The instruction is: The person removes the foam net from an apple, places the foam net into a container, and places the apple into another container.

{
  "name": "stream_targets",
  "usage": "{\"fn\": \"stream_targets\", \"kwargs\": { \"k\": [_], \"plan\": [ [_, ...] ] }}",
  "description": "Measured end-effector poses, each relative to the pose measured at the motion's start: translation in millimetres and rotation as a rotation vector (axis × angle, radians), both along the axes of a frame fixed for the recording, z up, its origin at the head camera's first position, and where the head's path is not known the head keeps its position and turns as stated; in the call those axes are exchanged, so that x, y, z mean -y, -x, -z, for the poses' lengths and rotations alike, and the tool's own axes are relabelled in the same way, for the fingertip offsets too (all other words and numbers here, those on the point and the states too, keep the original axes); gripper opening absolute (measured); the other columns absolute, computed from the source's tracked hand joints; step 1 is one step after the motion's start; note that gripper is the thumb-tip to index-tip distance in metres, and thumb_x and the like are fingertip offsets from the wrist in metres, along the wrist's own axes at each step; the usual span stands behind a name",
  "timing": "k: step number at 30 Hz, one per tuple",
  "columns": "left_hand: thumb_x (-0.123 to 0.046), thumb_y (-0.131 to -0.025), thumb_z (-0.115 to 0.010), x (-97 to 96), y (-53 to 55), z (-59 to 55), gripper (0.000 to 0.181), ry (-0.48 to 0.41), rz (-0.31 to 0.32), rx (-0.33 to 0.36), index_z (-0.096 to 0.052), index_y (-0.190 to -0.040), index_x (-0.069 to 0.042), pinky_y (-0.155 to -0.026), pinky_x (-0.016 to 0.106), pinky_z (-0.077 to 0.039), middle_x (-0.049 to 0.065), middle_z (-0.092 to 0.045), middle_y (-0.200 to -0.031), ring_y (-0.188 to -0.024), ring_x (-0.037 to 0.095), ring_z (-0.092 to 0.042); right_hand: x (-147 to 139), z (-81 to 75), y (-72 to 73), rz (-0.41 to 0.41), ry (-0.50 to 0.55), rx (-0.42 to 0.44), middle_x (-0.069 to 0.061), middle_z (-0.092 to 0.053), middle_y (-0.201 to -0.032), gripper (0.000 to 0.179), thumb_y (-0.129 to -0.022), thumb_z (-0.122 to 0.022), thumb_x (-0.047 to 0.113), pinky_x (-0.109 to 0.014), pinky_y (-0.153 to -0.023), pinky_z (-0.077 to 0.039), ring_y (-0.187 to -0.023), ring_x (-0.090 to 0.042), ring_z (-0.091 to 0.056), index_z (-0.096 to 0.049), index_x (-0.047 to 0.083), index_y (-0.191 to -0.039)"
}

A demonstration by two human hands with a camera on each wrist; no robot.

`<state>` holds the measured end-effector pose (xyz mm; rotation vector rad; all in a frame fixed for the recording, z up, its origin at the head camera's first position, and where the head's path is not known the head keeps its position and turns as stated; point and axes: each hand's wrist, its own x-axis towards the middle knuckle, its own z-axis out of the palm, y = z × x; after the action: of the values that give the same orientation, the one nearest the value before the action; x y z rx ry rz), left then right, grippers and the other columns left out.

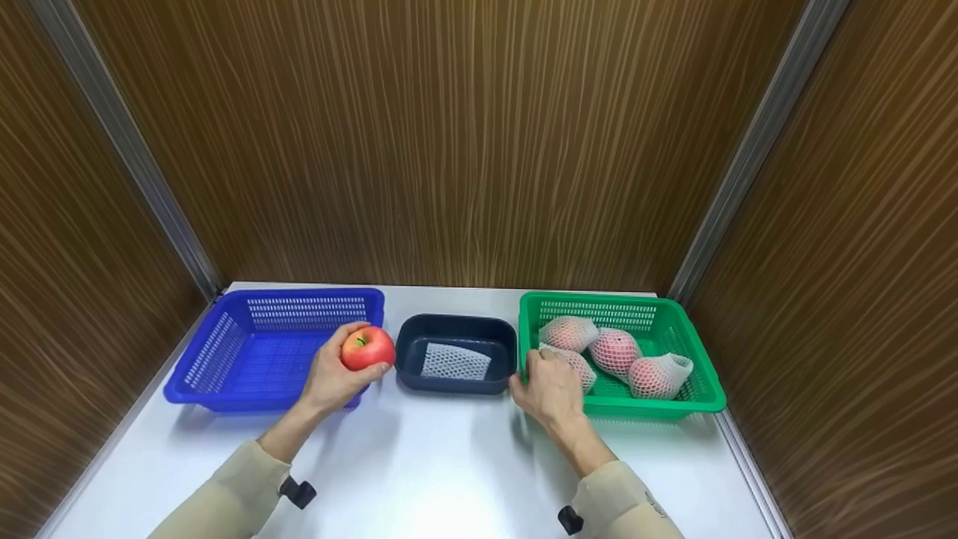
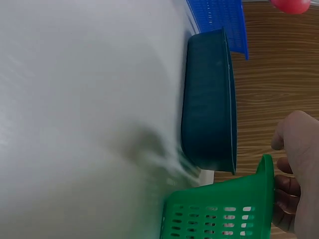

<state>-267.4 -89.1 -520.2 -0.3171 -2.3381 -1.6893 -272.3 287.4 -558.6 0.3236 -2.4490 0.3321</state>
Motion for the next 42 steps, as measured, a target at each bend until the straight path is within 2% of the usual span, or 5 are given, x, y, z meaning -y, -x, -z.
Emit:
{"fn": "stream_targets", "kwargs": {
  "k": [11, 16, 23, 29, 42],
  "plan": [
    [-0.024, -0.081, -0.096, 23.8, 18.2, -1.4, 0.071, 0.066, -0.121, -0.001, -0.066, -0.144, -0.008, -0.104, 0.05, -0.061, 0.016, -0.078, -0.134, -0.119, 0.032, -0.074, -13.9, 8.1, -10.0, 0.018, 0.039, 0.013, -0.004, -0.058, -0.075, 0.029, -0.077, -0.085, 0.027, -0.051, -0.059, -0.054, -0.074, -0.03, -0.062, -0.059, 0.014, -0.073],
    [-0.024, -0.084, -0.095, 35.0, 26.9, -1.1, 0.072, 0.099, -0.158, 0.055, -0.063, -0.147, -0.01, -0.112, 0.055, -0.059, 0.015, -0.074, -0.141, -0.127, 0.034, -0.07, -18.7, 10.3, -14.2, 0.014, 0.038, 0.025, -0.003, -0.055, -0.074, 0.031, -0.077, -0.085, 0.029, -0.05, -0.057, -0.053, -0.073, -0.026, -0.057, -0.058, 0.016, -0.072],
    [-0.026, -0.083, -0.094, 50.0, 41.1, -1.9, 0.073, 0.157, -0.2, 0.061, -0.062, -0.147, -0.01, -0.114, 0.057, -0.057, 0.017, -0.073, -0.14, -0.128, 0.037, -0.069, -26.7, 17.9, -16.6, -0.019, 0.006, -0.04, -0.001, -0.052, -0.073, 0.032, -0.076, -0.084, 0.034, -0.045, -0.053, -0.049, -0.067, -0.022, -0.052, -0.061, 0.012, -0.074],
    [-0.028, -0.081, -0.095, 61.6, 54.2, -2.9, 0.074, 0.196, -0.209, 0.048, -0.065, -0.146, -0.009, -0.11, 0.054, -0.056, 0.016, -0.075, -0.136, -0.126, 0.037, -0.07, -32.5, 23.7, -15.1, -0.059, -0.027, -0.112, 0.0, -0.051, -0.07, 0.035, -0.077, -0.082, 0.039, -0.041, -0.051, -0.045, -0.064, -0.021, -0.051, -0.062, 0.01, -0.071],
    [-0.036, -0.083, -0.094, 86.6, 81.2, -8.1, 0.079, 0.31, -0.206, 0.077, -0.061, -0.15, -0.008, -0.111, 0.054, -0.054, 0.018, -0.075, -0.14, -0.127, 0.038, -0.069, -41.5, 36.0, -8.2, -0.158, -0.046, -0.141, -0.002, -0.052, -0.075, 0.033, -0.076, -0.077, 0.039, -0.042, -0.057, -0.046, -0.071, -0.026, -0.055, -0.058, 0.013, -0.076]
  ]
}}
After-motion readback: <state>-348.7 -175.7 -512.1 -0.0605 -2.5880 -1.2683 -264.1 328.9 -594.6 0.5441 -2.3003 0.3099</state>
